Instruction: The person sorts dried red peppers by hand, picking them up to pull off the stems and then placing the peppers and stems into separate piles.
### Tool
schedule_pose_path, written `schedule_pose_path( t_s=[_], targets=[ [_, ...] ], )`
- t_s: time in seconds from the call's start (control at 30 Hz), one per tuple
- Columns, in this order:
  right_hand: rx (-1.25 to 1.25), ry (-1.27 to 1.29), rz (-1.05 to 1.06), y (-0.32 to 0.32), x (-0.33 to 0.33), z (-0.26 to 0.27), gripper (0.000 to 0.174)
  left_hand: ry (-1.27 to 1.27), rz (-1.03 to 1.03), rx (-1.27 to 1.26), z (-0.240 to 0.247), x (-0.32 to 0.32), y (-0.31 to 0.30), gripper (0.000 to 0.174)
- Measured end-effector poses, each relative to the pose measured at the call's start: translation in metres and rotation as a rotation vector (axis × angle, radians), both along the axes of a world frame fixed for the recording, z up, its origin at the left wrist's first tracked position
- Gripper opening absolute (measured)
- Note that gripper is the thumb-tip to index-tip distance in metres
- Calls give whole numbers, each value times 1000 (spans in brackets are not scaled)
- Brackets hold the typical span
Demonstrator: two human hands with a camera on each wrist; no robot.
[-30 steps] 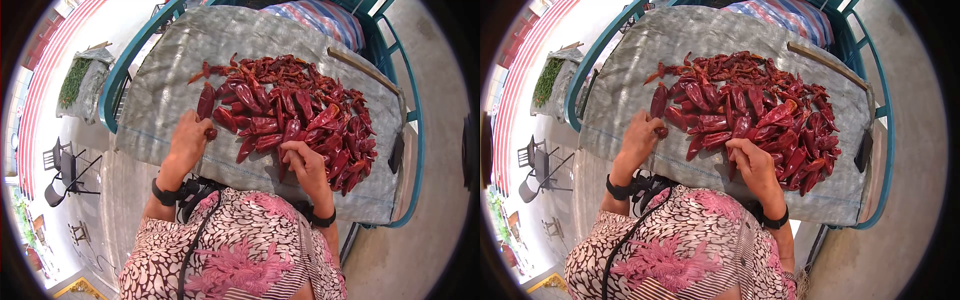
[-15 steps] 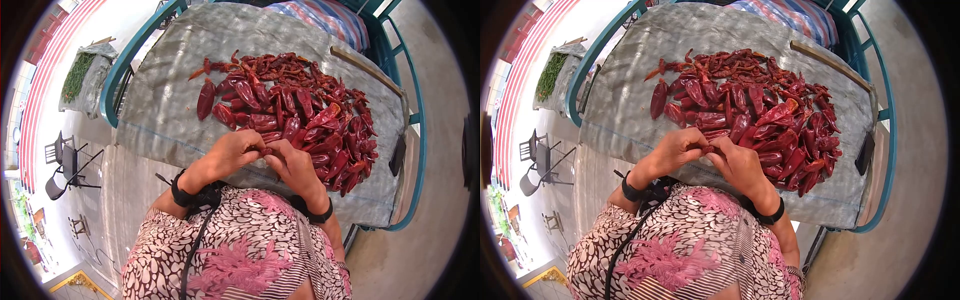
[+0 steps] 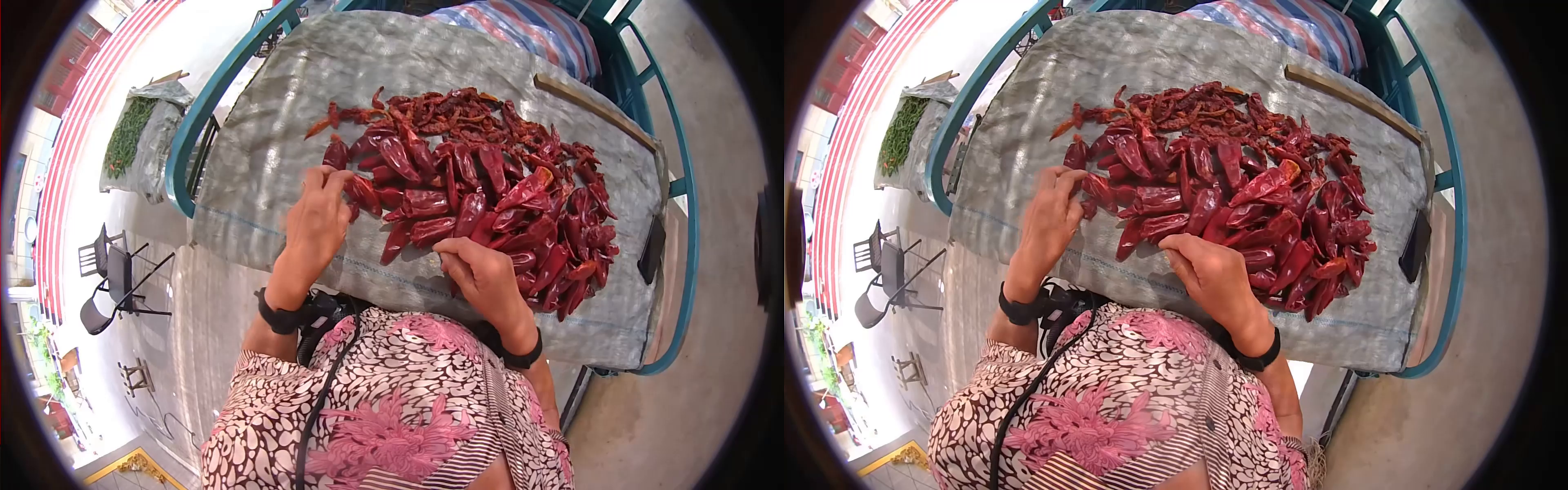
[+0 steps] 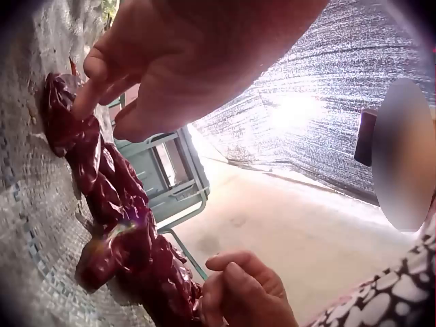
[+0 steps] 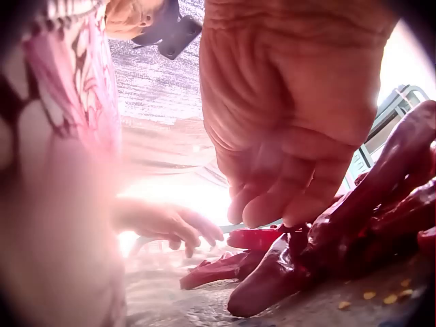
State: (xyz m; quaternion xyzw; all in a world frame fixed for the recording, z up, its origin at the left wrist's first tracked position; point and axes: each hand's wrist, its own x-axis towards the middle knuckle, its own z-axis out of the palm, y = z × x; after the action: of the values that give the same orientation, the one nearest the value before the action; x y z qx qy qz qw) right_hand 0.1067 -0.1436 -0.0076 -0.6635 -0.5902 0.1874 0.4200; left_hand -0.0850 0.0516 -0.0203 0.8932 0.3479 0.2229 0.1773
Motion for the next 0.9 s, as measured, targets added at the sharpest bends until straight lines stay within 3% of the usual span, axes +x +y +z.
schedule_pose_path(
  t_s=[0.07,0.17,0.37,0.47,0.6,0.7,0.73,0.9],
  targets=[
    [2,-13,3,1,-1,1,18,-72,-12,-24,-11,8,0,40],
    [-6,-23,-9,0,2,-1,18,153,26,-161,-9,12,3,34],
    [49,10,-71,-1,5,-5,25,41,-81,-81,23,8,0,28],
    [66,44,-136,3,2,4,37,-60,-161,47,45,19,-17,28],
    [37,57,-175,14,-4,10,49,-151,-459,18,46,34,-30,28],
    [52,10,-138,17,0,-9,46,-395,-502,-381,44,52,-50,33],
    [105,9,-155,17,0,-12,38,-413,-531,-335,41,56,-51,45],
    [-13,6,-106,10,8,-12,24,-370,-579,-380,22,65,-43,37]
  ],
)
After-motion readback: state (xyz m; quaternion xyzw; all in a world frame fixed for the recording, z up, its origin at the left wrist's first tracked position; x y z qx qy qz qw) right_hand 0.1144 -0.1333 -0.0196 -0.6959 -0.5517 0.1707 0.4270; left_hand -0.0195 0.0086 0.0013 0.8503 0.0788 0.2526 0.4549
